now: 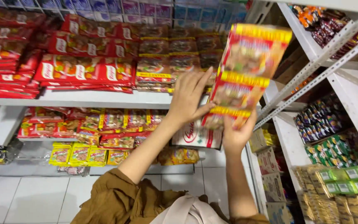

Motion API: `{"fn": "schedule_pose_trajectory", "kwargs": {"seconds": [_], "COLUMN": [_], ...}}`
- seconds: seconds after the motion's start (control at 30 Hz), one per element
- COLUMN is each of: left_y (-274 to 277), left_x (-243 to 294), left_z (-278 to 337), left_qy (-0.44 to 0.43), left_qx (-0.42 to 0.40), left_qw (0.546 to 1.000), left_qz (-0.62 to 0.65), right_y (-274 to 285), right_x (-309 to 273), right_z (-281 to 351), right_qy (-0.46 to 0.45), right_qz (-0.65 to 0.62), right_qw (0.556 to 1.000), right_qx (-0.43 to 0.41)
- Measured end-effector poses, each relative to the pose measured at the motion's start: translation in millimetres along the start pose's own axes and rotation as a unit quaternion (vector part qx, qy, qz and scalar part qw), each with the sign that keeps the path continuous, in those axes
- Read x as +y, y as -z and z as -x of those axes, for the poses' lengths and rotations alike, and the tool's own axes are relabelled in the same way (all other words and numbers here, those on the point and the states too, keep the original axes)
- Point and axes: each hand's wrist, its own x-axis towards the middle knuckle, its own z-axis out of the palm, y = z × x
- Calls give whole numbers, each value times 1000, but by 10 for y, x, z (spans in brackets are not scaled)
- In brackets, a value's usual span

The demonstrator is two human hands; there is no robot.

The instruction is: The person stocks a retail shelf with seasoning packets by taking them from a basket and arranging them in rows.

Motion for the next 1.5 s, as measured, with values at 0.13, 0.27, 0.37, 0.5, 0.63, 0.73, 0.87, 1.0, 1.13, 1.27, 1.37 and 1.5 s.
{"fn": "schedule_pose_trajectory", "kwargs": {"seconds": [0.13, 0.27, 0.37, 0.5, 0.63, 0.73, 0.87, 1.0, 1.13, 1.27, 1.37, 1.5], "left_y": [19, -118, -127, -91, -38, -33, -35, 58, 155, 142, -184, -1136], "left_x": [-307, -435, -437, -390, -380, -335, -368, -343, -400, -276, 117, 1106], "left_z": [66, 118, 129, 156, 83, 92, 124, 115, 182, 441, 844, 1280], "left_qy": [-18, 28, 35, 45, 56, 61, 53, 35, 13, -12, 5, 45], "left_qx": [60, 18, -24, -30, -31, -34, -38, -37, -34, 27, 65, -79], "left_qw": [988, 975, 974, 975, 977, 978, 978, 976, 986, 999, 996, 974], "left_qz": [-138, -219, -224, -216, -204, -198, -201, -210, -165, -34, 60, 207], "right_y": [-328, -440, -545, -594, -695, -631, -519, -141, 706, 1759, 2602, 3411], "right_x": [-55, 194, 249, 296, 485, 530, 363, 13, -24, 41, -143, -462], "right_z": [-661, -970, -878, -898, -1054, -1066, -879, -266, 473, 1376, 2126, 2794], "right_qy": [-6, -2, 20, 38, 49, 57, 104, 103, 48, -74, -202, -331], "right_qz": [85, 298, 381, 417, 433, 372, 367, 409, 416, 447, 525, 537], "right_qw": [996, 952, 924, 907, 898, 924, 923, 906, 904, 890, 826, 771], "right_qx": [-42, -75, -31, -34, -53, -72, -52, -35, -82, -44, -21, 85]}}
